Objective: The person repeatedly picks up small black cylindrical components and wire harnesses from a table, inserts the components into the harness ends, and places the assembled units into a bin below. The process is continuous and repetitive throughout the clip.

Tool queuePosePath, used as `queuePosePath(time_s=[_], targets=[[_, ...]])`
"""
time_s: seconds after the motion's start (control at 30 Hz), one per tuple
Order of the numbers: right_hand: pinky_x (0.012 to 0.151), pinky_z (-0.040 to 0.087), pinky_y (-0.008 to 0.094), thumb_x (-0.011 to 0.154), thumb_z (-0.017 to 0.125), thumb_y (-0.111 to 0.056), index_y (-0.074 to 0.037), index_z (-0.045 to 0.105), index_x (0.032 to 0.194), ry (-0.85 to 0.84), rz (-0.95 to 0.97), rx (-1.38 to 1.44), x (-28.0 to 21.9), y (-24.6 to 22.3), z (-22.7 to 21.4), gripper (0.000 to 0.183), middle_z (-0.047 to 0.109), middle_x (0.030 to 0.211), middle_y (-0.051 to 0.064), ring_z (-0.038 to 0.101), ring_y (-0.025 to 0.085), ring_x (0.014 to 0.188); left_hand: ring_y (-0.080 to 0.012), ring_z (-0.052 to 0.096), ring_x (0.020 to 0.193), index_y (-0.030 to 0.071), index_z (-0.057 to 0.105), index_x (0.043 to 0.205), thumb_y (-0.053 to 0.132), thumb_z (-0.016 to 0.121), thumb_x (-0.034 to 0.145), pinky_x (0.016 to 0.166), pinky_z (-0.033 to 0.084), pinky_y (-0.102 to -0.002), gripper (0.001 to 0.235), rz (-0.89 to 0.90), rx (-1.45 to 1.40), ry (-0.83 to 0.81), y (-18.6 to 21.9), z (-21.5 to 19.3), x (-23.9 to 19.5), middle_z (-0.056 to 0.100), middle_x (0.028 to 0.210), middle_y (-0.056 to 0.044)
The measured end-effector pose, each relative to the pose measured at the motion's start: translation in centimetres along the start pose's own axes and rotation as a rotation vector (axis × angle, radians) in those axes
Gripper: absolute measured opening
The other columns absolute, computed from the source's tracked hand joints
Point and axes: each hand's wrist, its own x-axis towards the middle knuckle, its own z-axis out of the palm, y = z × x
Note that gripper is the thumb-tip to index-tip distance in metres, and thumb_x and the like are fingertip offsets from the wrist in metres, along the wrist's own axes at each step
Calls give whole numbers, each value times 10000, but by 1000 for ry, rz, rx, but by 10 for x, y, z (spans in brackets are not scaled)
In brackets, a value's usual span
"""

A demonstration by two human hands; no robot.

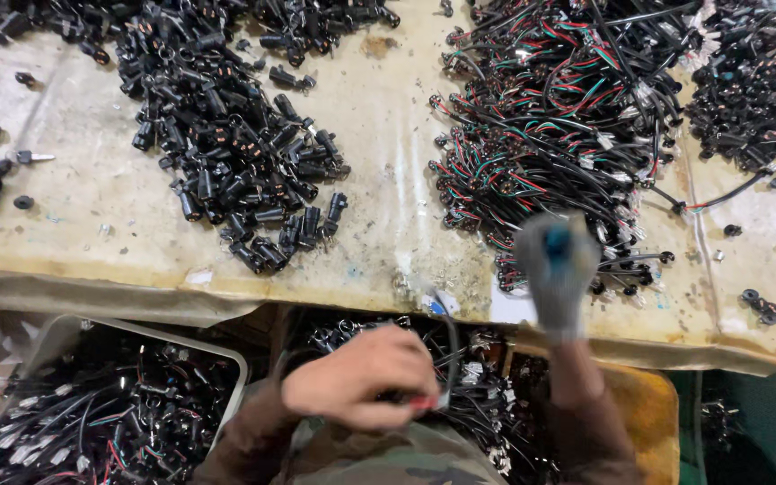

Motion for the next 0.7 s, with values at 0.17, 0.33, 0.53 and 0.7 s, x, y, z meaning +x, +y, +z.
queuePosePath(time_s=[0.17,0.33,0.53,0.7], targets=[[621,505,465,885,847,-321,-47,692,987,55,18,-1020,71,86,-6,331,694,796,187,666,393,705,-410,502,1338,64,619,1330,256,753,756,1081,367,-554,620,95,424,-186,-1,28,-14,574,1372,-205],[726,548,315,1102,686,-148,-48,716,1071,359,-22,-408,55,69,-4,110,720,941,83,681,179,809,-355,543,1340,28,531,1481,299,667,1016,1121,450,-463,555,21,-124,-5,-49,20,-34,563,1450,-196],[745,522,336,1003,697,-83,-91,694,1027,3,-154,-447,-1,-3,25,25,703,979,30,658,178,834,-337,547,1046,16,688,1186,365,765,922,865,440,-480,444,-702,853,825,-151,-31,6,651,1097,-156],[746,523,442,736,793,-89,-129,733,988,-417,125,-931,-44,13,67,262,667,981,111,668,343,892,-282,557,1035,111,718,989,355,822,772,907,435,-478,342,-707,798,788,-192,-40,2,685,1004,-71]])
